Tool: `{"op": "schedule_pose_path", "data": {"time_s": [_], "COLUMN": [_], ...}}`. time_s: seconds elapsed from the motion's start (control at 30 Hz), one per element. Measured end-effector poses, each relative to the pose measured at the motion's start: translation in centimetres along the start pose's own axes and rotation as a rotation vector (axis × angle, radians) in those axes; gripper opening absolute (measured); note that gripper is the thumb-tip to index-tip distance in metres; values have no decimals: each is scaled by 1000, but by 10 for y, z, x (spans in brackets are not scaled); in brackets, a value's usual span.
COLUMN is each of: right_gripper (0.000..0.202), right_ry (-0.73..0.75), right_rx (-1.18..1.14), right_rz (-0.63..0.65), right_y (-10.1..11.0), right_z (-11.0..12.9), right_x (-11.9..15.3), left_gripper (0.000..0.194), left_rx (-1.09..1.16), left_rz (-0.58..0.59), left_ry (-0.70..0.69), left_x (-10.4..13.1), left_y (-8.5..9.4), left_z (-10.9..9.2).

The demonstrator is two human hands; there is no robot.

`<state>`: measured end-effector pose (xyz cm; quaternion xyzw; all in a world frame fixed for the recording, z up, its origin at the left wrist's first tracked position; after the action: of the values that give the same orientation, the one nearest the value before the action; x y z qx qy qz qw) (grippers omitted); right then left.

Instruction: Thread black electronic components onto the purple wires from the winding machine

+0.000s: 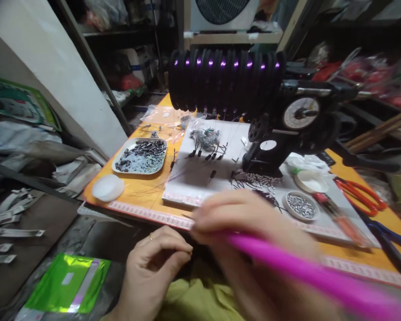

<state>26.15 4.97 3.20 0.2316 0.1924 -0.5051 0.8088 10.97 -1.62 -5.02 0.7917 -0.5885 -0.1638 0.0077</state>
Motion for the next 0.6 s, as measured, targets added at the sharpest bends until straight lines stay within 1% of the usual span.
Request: {"op": "schedule_pose_path", "data": {"time_s": [0.07, 0.13, 0.17, 0.2, 0.23, 0.3, 0.33, 0.37, 0.43, 0.5, 0.6], "right_gripper": [17, 19, 17, 16, 16, 16, 16, 16, 14, 17, 19], "right_ry": [136, 237, 250, 258, 267, 250, 240, 228, 199, 137, -38], "right_rx": [209, 490, 632, 735, 777, 816, 818, 824, 825, 734, 357], "right_rz": [389, 672, 778, 857, 892, 917, 911, 904, 866, 747, 468], "right_y": [-24, -52, -66, -78, -88, -100, -101, -98, -85, -64, -30], "right_z": [-1, -9, -16, -23, -28, -37, -39, -40, -35, -26, -11], "right_x": [-26, -48, -58, -67, -74, -85, -87, -88, -84, -71, -41], "left_gripper": [8, 10, 11, 12, 11, 7, 8, 12, 24, 36, 48], "left_rx": [21, 38, 38, 32, 25, 18, 20, 28, 60, 111, 202], "left_rz": [10, 7, 1, -8, -20, -45, -57, -66, -73, -66, -45], "left_ry": [-20, -35, -36, -33, -25, 8, 35, 64, 134, 205, 289], "left_x": [3, 7, 9, 11, 12, 13, 13, 12, 8, 5, 2], "left_y": [-8, -14, -17, -18, -18, -16, -14, -11, -7, -3, -3], "left_z": [5, 9, 11, 11, 11, 10, 9, 8, 7, 8, 10]}}
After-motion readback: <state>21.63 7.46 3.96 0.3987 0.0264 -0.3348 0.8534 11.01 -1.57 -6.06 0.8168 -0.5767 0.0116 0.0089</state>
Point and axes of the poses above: each hand's wrist, its own x-axis away from the middle knuckle, its own y-axis out of the back of the hand, z = x × y, the point moved 2 cm from there along -x, towards the middle knuckle, and after that the axes turned 15 degrees about -x, right-handed, at the moved point
